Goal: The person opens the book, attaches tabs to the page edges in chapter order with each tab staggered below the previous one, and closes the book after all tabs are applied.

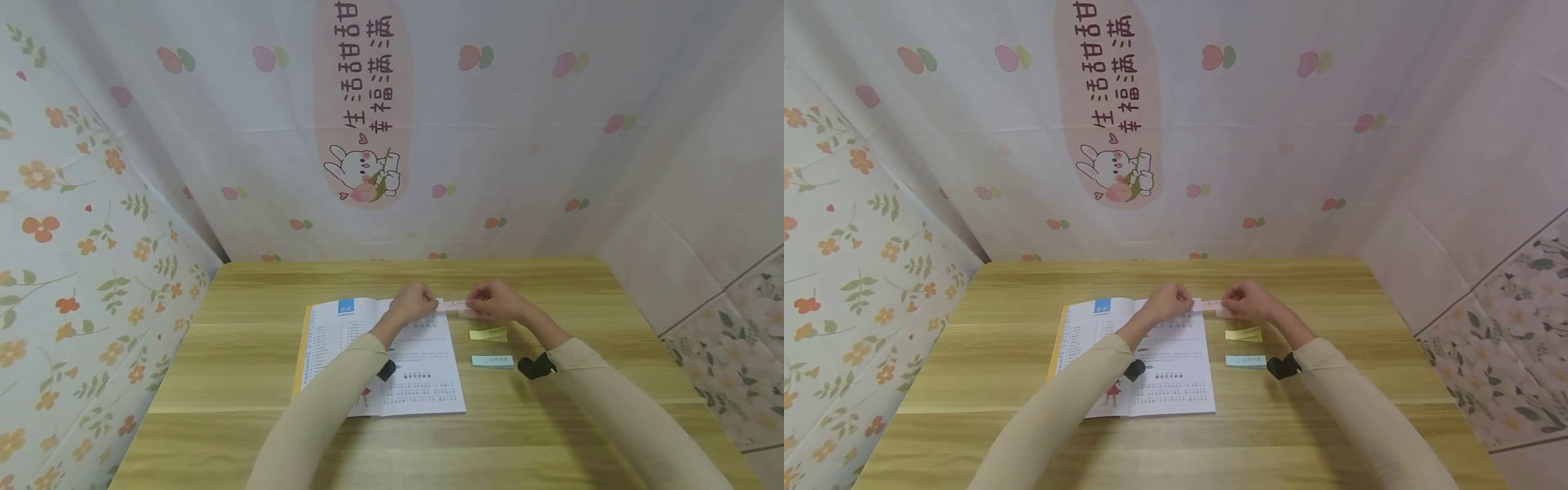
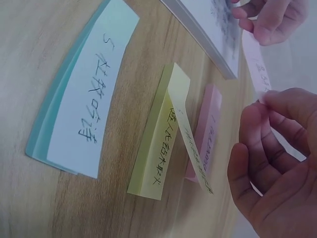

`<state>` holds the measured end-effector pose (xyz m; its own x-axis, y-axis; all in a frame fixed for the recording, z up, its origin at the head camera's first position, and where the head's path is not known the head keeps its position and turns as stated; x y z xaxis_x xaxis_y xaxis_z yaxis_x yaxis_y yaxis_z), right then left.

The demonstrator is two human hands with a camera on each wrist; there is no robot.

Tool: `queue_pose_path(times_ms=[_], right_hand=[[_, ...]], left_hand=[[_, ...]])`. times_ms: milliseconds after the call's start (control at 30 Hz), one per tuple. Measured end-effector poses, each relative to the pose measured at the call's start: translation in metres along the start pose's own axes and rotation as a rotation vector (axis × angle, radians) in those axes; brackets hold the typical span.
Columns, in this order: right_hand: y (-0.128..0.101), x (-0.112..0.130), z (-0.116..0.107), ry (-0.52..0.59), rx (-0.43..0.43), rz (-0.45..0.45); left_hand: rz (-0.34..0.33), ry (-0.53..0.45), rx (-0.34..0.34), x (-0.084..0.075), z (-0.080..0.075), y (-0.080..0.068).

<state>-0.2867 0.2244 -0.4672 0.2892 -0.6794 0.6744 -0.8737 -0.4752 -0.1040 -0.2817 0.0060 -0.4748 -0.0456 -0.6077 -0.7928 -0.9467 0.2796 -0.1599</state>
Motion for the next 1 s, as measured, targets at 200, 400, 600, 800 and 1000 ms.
queue_pose_path(times_ms=[200,400,600,800,1000], right_hand=[[0.001,-0.003,-0.001,0.049,0.014,0.055],[0.001,-0.005,-0.001,0.067,0.014,0.081],[0.002,-0.009,0.0,0.083,0.03,0.112],[0.001,-0.008,0.002,0.063,0.041,0.159],[0.001,-0.007,0.003,0.046,0.034,0.169]], left_hand=[[-0.005,0.011,0.006,0.0,0.002,0.002],[-0.048,0.045,0.028,0.001,0.006,0.009],[-0.09,0.101,0.043,-0.002,0.009,0.011],[-0.123,0.142,0.046,-0.004,0.011,0.013],[-0.139,0.178,0.042,-0.005,0.012,0.012]])
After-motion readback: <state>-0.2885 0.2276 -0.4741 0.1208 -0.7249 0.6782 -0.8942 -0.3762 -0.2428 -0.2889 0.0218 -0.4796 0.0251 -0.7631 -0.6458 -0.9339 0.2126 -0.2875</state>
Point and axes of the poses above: each hand's wrist, its own y-axis towards the middle knuckle, its own z-axis out of the palm, x = y × z, the point moved 3 cm from there along y, towards the middle knuckle, and after that the axes turned 7 degrees about -y, right-handed, at the moved point
